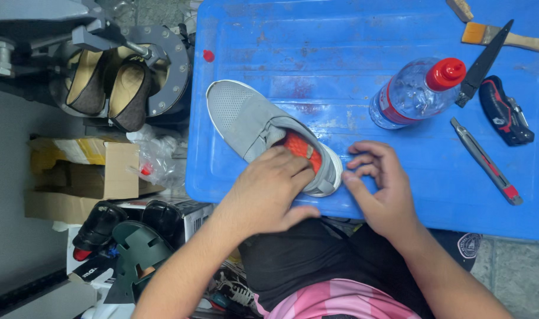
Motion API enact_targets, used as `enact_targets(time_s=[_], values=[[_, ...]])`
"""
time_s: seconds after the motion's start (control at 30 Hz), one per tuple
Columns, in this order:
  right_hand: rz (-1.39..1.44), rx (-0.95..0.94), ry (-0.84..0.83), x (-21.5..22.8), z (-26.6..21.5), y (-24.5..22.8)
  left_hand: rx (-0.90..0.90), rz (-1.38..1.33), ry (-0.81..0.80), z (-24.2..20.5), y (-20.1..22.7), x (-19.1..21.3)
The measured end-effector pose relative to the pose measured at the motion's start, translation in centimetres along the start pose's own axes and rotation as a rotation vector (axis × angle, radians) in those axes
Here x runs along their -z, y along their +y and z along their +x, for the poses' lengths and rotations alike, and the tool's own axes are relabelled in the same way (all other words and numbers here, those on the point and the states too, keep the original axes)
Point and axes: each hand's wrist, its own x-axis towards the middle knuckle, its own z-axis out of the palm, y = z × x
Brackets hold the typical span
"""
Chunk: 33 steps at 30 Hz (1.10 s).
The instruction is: The person handles a grey slip-on shoe, inserting a red object inside it, and then uses a rotary tool to grind the sole of a green slide sandal. The person works on a blue plastic surface in a cluttered workspace.
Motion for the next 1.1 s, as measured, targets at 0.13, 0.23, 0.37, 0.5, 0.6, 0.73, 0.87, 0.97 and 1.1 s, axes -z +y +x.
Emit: enact_targets(time_s=[0.13,0.23,0.37,0.5,0.6,0.73,0.87,0.97,1.1], values=[[0.226,-0.138,-0.232,-1.2,1.0,-1.2,0.647,-0.306,0.038,0.1,3.5,-0.5],[0.313,-0.186,-0.262,-1.8,0.9,-1.7,0.920,-0.434,0.104,0.9,3.8,-1.8],[0.321,-0.191,-0.256,-2.0,1.5,-1.9,0.790,-0.380,0.190,1.1,1.8,-3.0],[0.369,-0.159,-0.147,-3.2,1.1,-1.8,0.846,-0.487,0.195,0.9,0.5,-4.1],[0.336,-0.159,-0.121,-3.2,0.9,-1.3,0.871,-0.739,0.344,0.6,0.5,-5.0],[0.076,-0.172,0.073,-1.2,-0.1,-0.8,0.935,-0.736,0.354,0.6,0.5,-6.0],[-0.348,0.162,0.310,3.4,1.9,-1.0,0.831,-0.836,0.400,0.5,0.2,-6.5],[-0.403,0.269,0.222,6.3,4.8,-1.2,0.810,-0.722,0.348,0.6,0.1,-6.6],[-0.297,0.218,0.043,8.3,7.5,0.0,0.820,-0.600,0.282,0.8,-0.1,-6.3]])
